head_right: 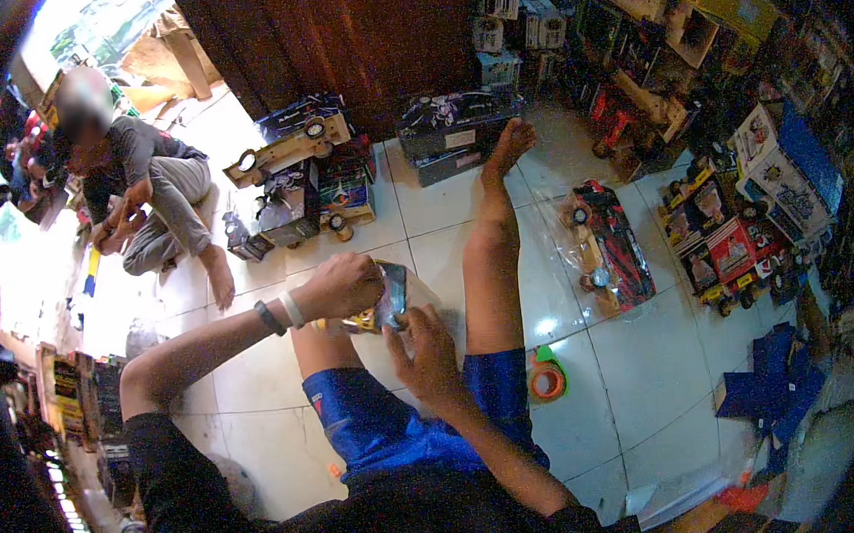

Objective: The person sits on the floor and wraps several small boxes with clear plastic film and tape. They use a handheld tape dispenser to seal the plastic around each box, then set the wrapped items aside.

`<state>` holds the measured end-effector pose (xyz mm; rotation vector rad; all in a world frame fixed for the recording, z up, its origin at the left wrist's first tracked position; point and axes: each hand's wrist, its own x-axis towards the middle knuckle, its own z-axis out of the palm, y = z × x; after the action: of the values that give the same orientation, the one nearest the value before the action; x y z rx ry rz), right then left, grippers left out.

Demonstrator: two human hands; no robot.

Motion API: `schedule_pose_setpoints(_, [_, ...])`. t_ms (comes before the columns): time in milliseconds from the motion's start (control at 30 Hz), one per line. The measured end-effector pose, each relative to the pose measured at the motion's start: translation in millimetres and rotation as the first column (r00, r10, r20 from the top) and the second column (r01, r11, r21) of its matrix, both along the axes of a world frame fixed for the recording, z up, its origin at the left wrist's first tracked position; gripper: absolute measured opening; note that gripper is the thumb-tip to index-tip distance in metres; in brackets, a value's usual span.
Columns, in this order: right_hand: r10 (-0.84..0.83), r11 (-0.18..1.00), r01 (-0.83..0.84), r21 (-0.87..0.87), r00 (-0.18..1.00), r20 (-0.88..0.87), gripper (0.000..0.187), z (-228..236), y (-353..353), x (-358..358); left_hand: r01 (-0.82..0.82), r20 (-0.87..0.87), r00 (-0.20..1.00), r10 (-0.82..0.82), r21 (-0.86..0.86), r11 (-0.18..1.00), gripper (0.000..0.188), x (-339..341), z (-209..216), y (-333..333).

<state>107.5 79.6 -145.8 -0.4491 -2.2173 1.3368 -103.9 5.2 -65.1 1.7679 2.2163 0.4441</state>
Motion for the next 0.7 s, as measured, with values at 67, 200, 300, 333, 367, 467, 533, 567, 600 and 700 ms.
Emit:
schedule_pose_setpoints(67, [0.212,0.955,-0.197,-0.222,0.976,0.047,0.034,5,-2,2,0.064,-0.069,0.995,-0.069,-0.072,0.995,0.024,10,15,-15])
schedule_pose_setpoints(200, [-0.31,0.946,0.321,0.054,0.939,-0.147,0.054,9,4,-16,-0.048,-0.029,0.998,0.048,0.029,0.998,0.02,16,48,-31])
schedule_pose_setpoints(300, [-0.197,0.978,0.198,0.071,0.98,-0.024,0.073,2,-29,-16,-0.174,-0.058,0.982,0.181,0.11,0.979,0.023,11,58,-21])
schedule_pose_setpoints(333, [-0.215,0.938,0.239,0.25,0.969,-0.119,0.077,0,-45,-11,-0.18,-0.059,0.98,0.192,0.17,0.969,0.024,10,58,-18])
schedule_pose_setpoints(367, [-0.157,0.969,0.162,0.187,0.987,-0.039,0.082,-2,-58,-5,-0.172,-0.084,0.977,0.195,0.23,0.958,0.024,11,56,-15])
schedule_pose_setpoints(467, [0.283,0.955,-0.292,-0.058,0.951,-0.122,0.063,6,-76,14,-0.231,-0.036,0.972,0.234,0.074,0.97,0.025,14,52,-12])
schedule_pose_setpoints(533, [0.224,0.974,-0.226,-0.02,0.972,-0.063,0.047,19,-59,20,-0.172,0.016,0.985,0.171,0.1,0.98,0.022,22,49,-14])
schedule_pose_setpoints(567, [0.051,0.997,-0.045,0.058,0.994,-0.098,0.045,28,-44,19,-0.146,0.025,0.989,0.144,0.14,0.979,0.021,26,48,-17])
schedule_pose_setpoints(600, [-0.101,0.978,0.133,0.158,0.975,-0.197,0.043,35,-24,15,-0.133,0.046,0.991,0.127,0.146,0.98,0.02,29,48,-20])
schedule_pose_setpoints(700, [-0.257,0.919,0.32,0.23,0.929,-0.266,0.041,47,56,-13,-0.157,0.127,0.982,0.143,0.116,0.981,0.02,34,50,-27])
